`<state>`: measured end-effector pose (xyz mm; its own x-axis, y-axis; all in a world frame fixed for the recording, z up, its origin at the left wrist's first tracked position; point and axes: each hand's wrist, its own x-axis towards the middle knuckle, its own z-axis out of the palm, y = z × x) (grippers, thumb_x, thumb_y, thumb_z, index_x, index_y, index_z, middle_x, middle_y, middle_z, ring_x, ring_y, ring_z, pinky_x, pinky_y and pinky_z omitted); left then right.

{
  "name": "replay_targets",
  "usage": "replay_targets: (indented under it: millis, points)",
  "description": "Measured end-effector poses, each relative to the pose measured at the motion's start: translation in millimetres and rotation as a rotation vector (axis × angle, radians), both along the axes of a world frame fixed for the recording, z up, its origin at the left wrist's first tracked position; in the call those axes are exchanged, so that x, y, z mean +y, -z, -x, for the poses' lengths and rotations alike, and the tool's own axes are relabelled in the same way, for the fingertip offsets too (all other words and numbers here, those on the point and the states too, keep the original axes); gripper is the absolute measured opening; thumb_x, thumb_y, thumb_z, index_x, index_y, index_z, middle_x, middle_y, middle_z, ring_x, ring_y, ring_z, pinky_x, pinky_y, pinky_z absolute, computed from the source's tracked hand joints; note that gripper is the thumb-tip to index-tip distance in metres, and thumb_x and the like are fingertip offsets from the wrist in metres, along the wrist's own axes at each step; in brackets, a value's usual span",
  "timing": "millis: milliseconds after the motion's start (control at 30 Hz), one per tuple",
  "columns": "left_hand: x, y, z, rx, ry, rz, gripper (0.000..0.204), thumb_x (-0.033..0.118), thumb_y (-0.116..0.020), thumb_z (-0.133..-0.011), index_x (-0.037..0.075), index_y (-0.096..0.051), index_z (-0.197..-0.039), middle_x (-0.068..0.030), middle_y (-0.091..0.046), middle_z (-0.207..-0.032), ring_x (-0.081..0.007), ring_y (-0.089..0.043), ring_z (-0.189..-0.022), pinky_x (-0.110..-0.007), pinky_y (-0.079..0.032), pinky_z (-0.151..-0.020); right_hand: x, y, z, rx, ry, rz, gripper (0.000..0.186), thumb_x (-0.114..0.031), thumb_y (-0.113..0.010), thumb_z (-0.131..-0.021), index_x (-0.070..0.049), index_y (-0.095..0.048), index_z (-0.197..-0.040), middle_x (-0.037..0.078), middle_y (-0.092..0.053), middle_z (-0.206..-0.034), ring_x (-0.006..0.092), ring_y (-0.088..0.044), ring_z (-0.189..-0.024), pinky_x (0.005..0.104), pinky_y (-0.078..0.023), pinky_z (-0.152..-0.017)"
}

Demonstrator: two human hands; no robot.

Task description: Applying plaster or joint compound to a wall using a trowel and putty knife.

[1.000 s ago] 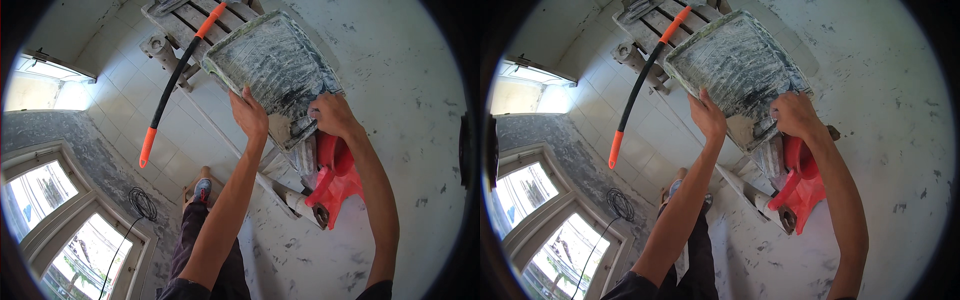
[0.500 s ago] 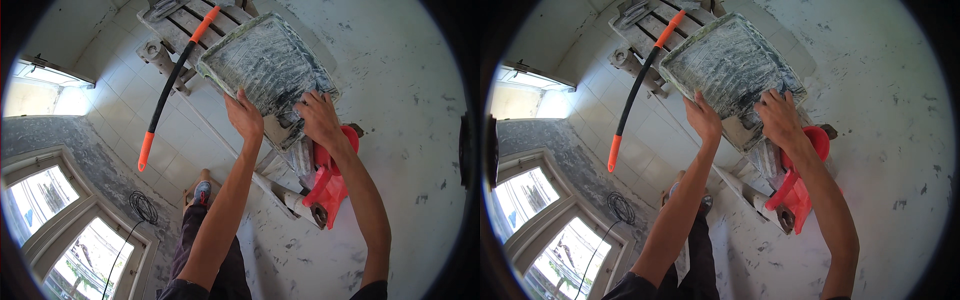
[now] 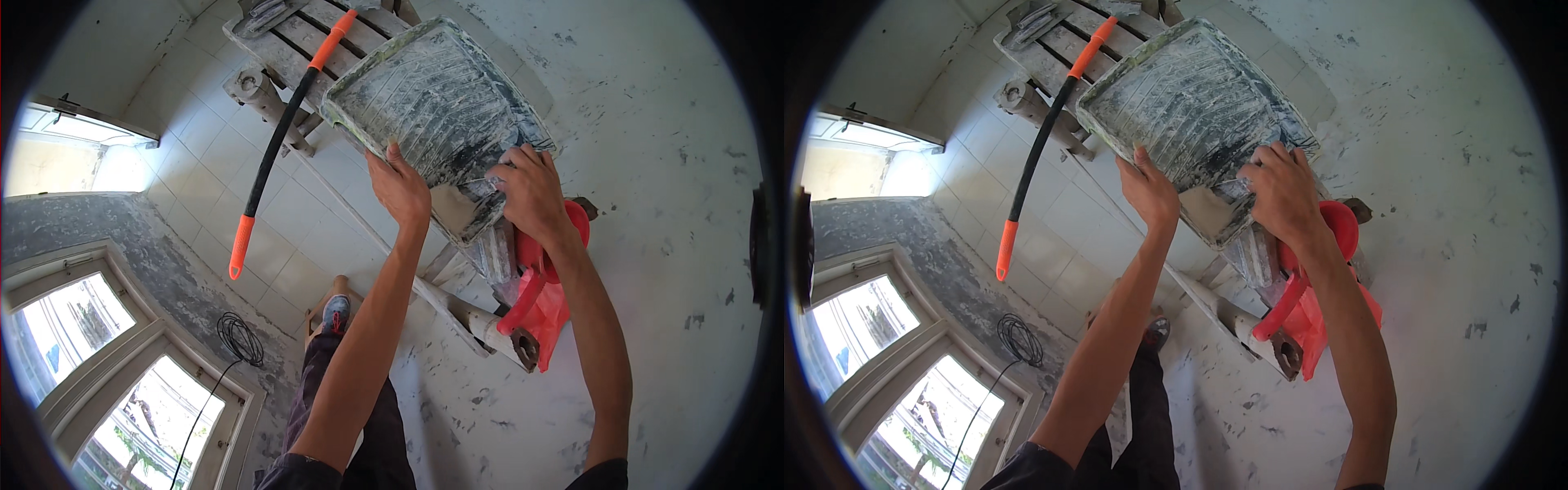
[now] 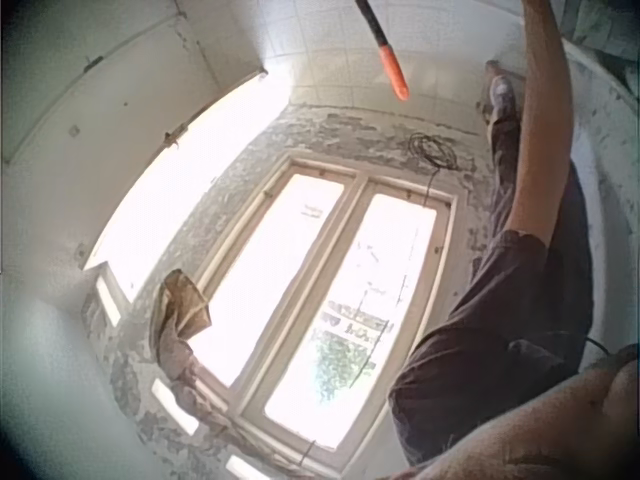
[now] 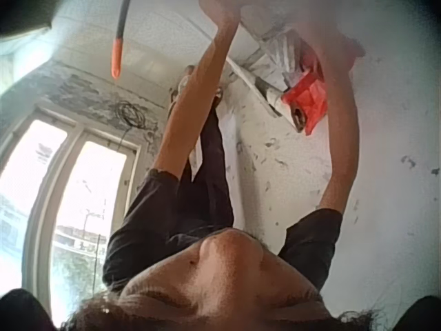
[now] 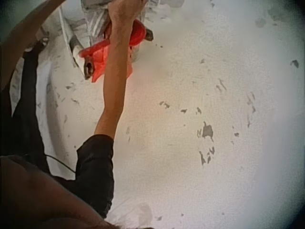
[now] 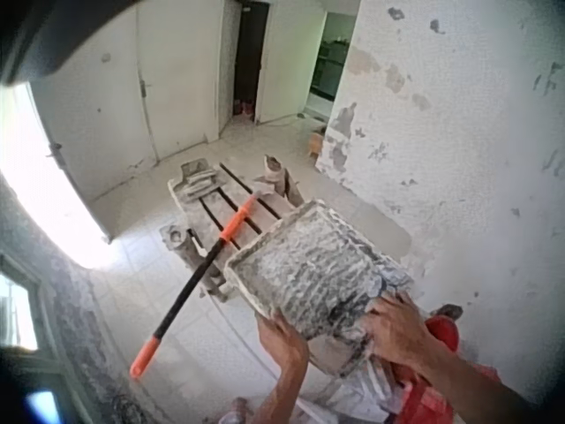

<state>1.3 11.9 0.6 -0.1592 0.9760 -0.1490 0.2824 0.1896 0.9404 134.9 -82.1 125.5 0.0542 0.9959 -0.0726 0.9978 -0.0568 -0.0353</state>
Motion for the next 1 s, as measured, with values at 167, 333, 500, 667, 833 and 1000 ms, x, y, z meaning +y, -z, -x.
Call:
replay_targets:
  millis: [167,333,500,667,833,1000]
  points:
    - [-3.1,-8.2,-2.7,-0.099,0.043,0.01,0.044,0.031,-0.041,-0.106,-0.006,-0.047,-0.129,-0.0296,-0.06,-0.109,-0.0486,-0.057,-0.096,-0.052,-0.042,-0.083,-10.0,16.0,1.2,0.013,-0.061,0.086,0.018,-0.002,-0.07,-0.072,-0.009,-0.073,-0.088,0.005,-0.06,-0.092,0.0228,-0.054,-0.099,0.0397,-0.039,-0.086]
    - [-1.9,-3.4,-3.1,-0.051,0.004,-0.037,0.044,0.031,-0.041,-0.106,-0.006,-0.047,-0.129,-0.0294,-0.06,-0.107,-0.0486,-0.057,-0.095,-0.052,-0.042,-0.082,-4.6,6.9,-5.0,0.01,0.039,-0.055,0.019,-0.002,-0.071,-0.07,-0.01,-0.073,-0.088,0.004,-0.06,-0.092,0.023,-0.054,-0.101,0.0402,-0.039,-0.087]
    - [-1.5,-7.5,-0.1,-0.06,0.034,0.031,0.043,0.031,-0.041,-0.106,-0.006,-0.047,-0.128,-0.029,-0.06,-0.106,-0.0484,-0.056,-0.093,-0.052,-0.042,-0.081,-7.5,5.7,-3.0,0.098,0.081,0.026,0.023,-0.002,-0.071,-0.068,-0.012,-0.074,-0.089,0.003,-0.06,-0.094,0.0229,-0.053,-0.102,0.0395,-0.039,-0.09]
    - [0.2,-6.7,2.4,-0.062,0.03,-0.005,0.041,0.03,-0.041,-0.106,-0.006,-0.048,-0.125,-0.0277,-0.06,-0.101,-0.0468,-0.056,-0.088,-0.052,-0.041,-0.078,-7.6,16.7,0.9,0.057,0.06,0.079,0.022,-0.002,-0.071,-0.068,-0.012,-0.074,-0.088,0.003,-0.06,-0.093,0.023,-0.054,-0.102,0.0396,-0.039,-0.09]
    - [-2.1,-12.9,-1.1,-0.082,0.036,0.019,0.04,0.03,-0.041,-0.106,-0.005,-0.049,-0.124,-0.0274,-0.061,-0.099,-0.0467,-0.056,-0.087,-0.051,-0.041,-0.077,-5.9,13.9,-2.1,0.062,0.105,-0.034,0.022,-0.002,-0.071,-0.069,-0.012,-0.075,-0.088,0.003,-0.061,-0.093,0.0233,-0.055,-0.101,0.0399,-0.04,-0.089]
    - [-0.5,-8.3,-0.9,-0.053,0.023,0.031,0.04,0.03,-0.042,-0.106,-0.006,-0.049,-0.124,-0.028,-0.061,-0.097,-0.0474,-0.056,-0.087,-0.051,-0.041,-0.077,-0.1,-3.6,8.7,0.112,0.122,0.001,0.022,-0.002,-0.07,-0.069,-0.01,-0.075,-0.089,0.004,-0.061,-0.093,0.0235,-0.055,-0.101,0.0405,-0.04,-0.09]
